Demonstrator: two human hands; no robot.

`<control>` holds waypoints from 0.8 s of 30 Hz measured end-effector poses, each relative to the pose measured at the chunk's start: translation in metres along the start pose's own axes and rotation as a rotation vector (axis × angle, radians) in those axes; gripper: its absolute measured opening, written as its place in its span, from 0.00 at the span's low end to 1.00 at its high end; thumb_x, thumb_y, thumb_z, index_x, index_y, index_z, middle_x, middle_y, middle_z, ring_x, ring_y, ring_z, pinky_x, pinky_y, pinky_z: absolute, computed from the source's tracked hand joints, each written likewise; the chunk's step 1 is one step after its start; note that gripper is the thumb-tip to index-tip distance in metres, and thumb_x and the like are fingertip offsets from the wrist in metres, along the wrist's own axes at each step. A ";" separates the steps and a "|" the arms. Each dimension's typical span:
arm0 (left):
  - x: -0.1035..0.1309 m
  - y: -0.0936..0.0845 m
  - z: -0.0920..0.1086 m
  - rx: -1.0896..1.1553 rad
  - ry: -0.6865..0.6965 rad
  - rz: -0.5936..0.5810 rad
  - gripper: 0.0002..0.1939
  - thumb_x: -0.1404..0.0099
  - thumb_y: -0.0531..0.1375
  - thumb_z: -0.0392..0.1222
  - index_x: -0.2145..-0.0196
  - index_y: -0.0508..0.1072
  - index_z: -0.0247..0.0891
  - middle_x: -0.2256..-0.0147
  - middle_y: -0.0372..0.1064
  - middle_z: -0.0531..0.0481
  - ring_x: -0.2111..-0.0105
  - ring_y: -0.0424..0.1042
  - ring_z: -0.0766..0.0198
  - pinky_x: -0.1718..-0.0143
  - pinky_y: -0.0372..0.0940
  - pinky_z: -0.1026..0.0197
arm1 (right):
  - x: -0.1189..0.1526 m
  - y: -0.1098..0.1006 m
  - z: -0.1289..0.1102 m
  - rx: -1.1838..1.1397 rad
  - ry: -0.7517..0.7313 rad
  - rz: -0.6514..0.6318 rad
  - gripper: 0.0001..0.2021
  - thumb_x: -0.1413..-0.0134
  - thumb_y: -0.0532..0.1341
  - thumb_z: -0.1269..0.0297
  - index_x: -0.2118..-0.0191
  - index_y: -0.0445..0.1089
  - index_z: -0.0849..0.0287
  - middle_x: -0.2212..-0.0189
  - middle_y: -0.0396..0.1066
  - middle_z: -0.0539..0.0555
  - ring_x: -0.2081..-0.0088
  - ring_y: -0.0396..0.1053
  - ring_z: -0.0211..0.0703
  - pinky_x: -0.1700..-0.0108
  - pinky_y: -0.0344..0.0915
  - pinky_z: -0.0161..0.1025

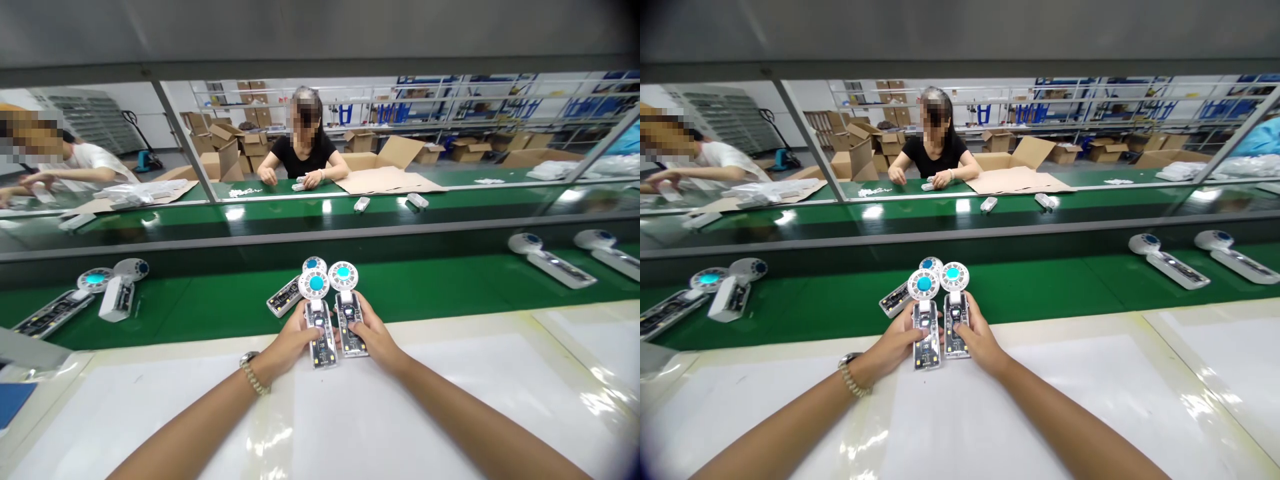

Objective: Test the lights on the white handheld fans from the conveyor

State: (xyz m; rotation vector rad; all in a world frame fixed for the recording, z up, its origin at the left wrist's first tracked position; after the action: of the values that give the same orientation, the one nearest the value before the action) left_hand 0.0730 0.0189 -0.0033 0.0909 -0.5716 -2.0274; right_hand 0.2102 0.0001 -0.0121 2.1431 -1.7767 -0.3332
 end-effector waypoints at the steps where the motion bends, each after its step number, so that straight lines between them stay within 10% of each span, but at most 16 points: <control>1: 0.000 0.000 0.000 0.006 0.006 -0.010 0.28 0.50 0.61 0.30 0.53 0.56 0.40 0.64 0.68 0.48 0.66 0.72 0.57 0.63 0.66 0.50 | 0.000 0.000 0.000 0.005 -0.008 -0.008 0.32 0.54 0.58 0.66 0.43 0.44 0.50 0.52 0.62 0.54 0.66 0.68 0.42 0.62 0.67 0.42; 24: -0.002 -0.003 -0.002 -0.004 0.009 -0.019 0.24 0.52 0.62 0.30 0.58 0.59 0.40 0.58 0.65 0.47 0.64 0.72 0.57 0.61 0.66 0.50 | 0.000 -0.002 -0.001 0.078 -0.057 -0.010 0.35 0.53 0.59 0.65 0.41 0.42 0.54 0.53 0.64 0.55 0.56 0.65 0.44 0.54 0.61 0.44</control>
State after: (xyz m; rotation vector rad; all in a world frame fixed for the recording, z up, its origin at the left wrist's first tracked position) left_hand 0.0722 0.0210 -0.0071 0.1030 -0.5633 -2.0458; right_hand 0.2123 0.0007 -0.0124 2.2179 -1.8391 -0.3359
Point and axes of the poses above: each hand's wrist, its own x-axis away from the middle knuckle, its own y-axis out of the palm, z = x × y, the point moved 5 cm from there along -x, towards the middle knuckle
